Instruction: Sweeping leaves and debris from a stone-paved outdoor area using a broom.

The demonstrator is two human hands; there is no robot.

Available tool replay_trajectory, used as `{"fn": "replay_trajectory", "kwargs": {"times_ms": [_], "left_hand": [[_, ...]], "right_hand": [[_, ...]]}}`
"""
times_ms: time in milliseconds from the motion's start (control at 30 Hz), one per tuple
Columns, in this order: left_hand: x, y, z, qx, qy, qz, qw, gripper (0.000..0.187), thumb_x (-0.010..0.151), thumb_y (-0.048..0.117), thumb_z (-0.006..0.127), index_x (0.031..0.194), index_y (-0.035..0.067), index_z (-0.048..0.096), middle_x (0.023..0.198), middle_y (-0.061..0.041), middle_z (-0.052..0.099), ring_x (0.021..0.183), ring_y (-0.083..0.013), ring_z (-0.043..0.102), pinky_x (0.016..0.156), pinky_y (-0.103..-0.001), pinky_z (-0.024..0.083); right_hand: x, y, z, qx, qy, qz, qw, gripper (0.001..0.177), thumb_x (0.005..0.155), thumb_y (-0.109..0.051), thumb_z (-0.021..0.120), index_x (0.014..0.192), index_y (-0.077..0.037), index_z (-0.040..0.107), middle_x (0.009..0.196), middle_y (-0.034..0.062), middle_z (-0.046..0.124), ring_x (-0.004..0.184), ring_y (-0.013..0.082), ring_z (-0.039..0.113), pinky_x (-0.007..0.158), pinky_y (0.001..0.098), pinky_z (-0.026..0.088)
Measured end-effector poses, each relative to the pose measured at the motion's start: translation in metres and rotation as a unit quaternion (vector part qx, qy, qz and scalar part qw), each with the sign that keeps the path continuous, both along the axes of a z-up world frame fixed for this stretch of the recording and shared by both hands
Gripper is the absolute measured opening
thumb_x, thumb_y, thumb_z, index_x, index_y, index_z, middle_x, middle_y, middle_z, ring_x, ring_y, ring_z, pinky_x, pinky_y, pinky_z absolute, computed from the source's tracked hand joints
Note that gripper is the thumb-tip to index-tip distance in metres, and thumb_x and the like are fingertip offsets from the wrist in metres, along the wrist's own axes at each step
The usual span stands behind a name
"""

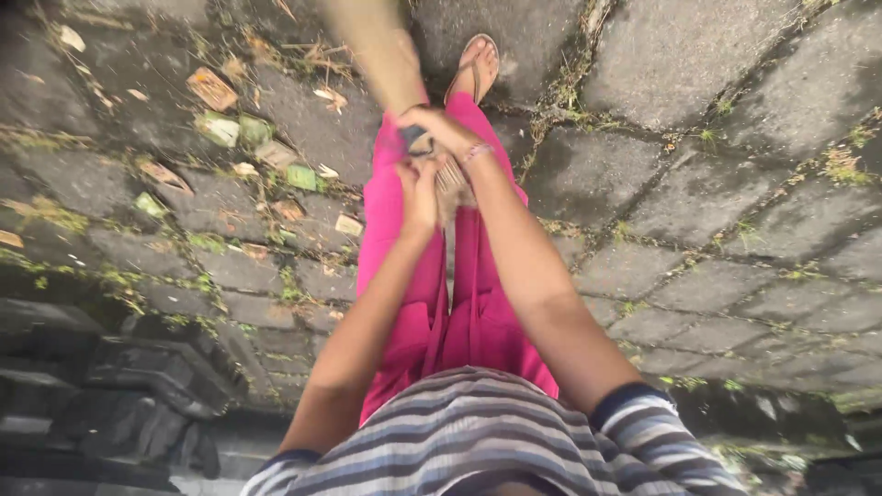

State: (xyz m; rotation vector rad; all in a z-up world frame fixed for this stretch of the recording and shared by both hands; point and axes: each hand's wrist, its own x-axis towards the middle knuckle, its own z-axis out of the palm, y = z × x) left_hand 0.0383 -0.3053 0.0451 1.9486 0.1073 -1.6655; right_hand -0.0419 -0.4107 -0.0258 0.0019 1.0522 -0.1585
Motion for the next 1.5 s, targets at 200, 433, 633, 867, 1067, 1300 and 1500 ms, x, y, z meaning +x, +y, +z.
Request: {"fn": "replay_trajectory", "kwargs": {"times_ms": [200,433,633,867,1067,1300,1500], "left_hand": [[-0.050,-0.018,0.036,-0.120,-0.112,0.033,0.986,0.060,0.100,0.022,0.060,0.148,0.001,0.031,0.143,-0.012,0.052,0.129,-0.0198,0.053,0.110,-0.032,0.042],[-0.178,-0.069,-0.017,-0.105,0.250,-0.269,0.924,0.041,0.087,0.028,0.073,0.115,-0.002,0.067,0.101,-0.016,0.075,0.083,-0.0257,0.072,0.073,-0.040,0.057],[-0.211,-0.184,-0.006,-0.015,0.155,-0.493,0.856,0.050,0.077,0.044,0.080,0.106,0.004,0.075,0.099,-0.014,0.075,0.085,-0.0231,0.070,0.074,-0.037,0.057],[0.048,-0.229,-0.029,0.006,0.200,-0.023,0.980,0.029,0.093,0.021,0.062,0.107,-0.003,0.063,0.089,-0.015,0.071,0.071,-0.0285,0.070,0.059,-0.043,0.059],[-0.017,-0.218,0.042,-0.009,-0.039,-0.043,0.998,0.038,0.096,0.016,0.061,0.124,0.004,0.039,0.098,-0.010,0.062,0.069,-0.0181,0.061,0.056,-0.036,0.053],[-0.136,-0.252,0.055,-0.140,0.108,-0.167,0.970,0.049,0.084,0.015,0.075,0.126,0.001,0.055,0.109,-0.008,0.064,0.088,-0.0166,0.064,0.074,-0.035,0.054],[-0.200,-0.356,-0.024,-0.139,0.294,-0.398,0.858,0.058,0.085,0.052,0.066,0.116,0.003,0.077,0.107,-0.008,0.076,0.097,-0.0176,0.070,0.085,-0.030,0.053]], "right_hand": [[-0.038,-0.044,0.067,-0.247,-0.021,0.187,0.951,0.044,0.082,-0.041,0.076,0.110,-0.006,0.069,0.094,0.0001,0.071,0.087,0.0131,0.066,0.075,0.0274,0.055],[-0.239,0.027,0.036,-0.091,0.213,-0.246,0.941,0.034,0.094,-0.034,0.069,0.112,-0.005,0.070,0.109,0.0077,0.067,0.100,0.0209,0.065,0.089,0.0360,0.054],[-0.285,0.034,-0.049,-0.132,0.018,-0.461,0.877,0.037,0.098,-0.037,0.061,0.113,-0.003,0.065,0.100,0.0145,0.067,0.092,0.0248,0.066,0.078,0.0395,0.054],[0.001,-0.131,-0.083,-0.137,0.151,-0.098,0.974,0.035,0.094,-0.033,0.066,0.111,-0.003,0.073,0.103,0.0027,0.072,0.092,0.0134,0.064,0.083,0.0296,0.050],[-0.012,-0.214,0.036,-0.094,0.027,0.120,0.988,0.058,0.084,-0.044,0.070,0.125,-0.004,0.069,0.112,0.0066,0.072,0.097,0.0190,0.064,0.084,0.0318,0.051],[-0.194,-0.173,0.068,-0.242,0.193,0.088,0.947,0.061,0.087,-0.043,0.074,0.128,0.000,0.059,0.122,0.0071,0.064,0.115,0.0184,0.062,0.102,0.0290,0.049],[-0.360,-0.117,-0.111,-0.093,0.165,-0.383,0.904,0.029,0.097,-0.028,0.064,0.102,0.000,0.061,0.089,0.0098,0.063,0.080,0.0237,0.062,0.074,0.0363,0.053]]}}
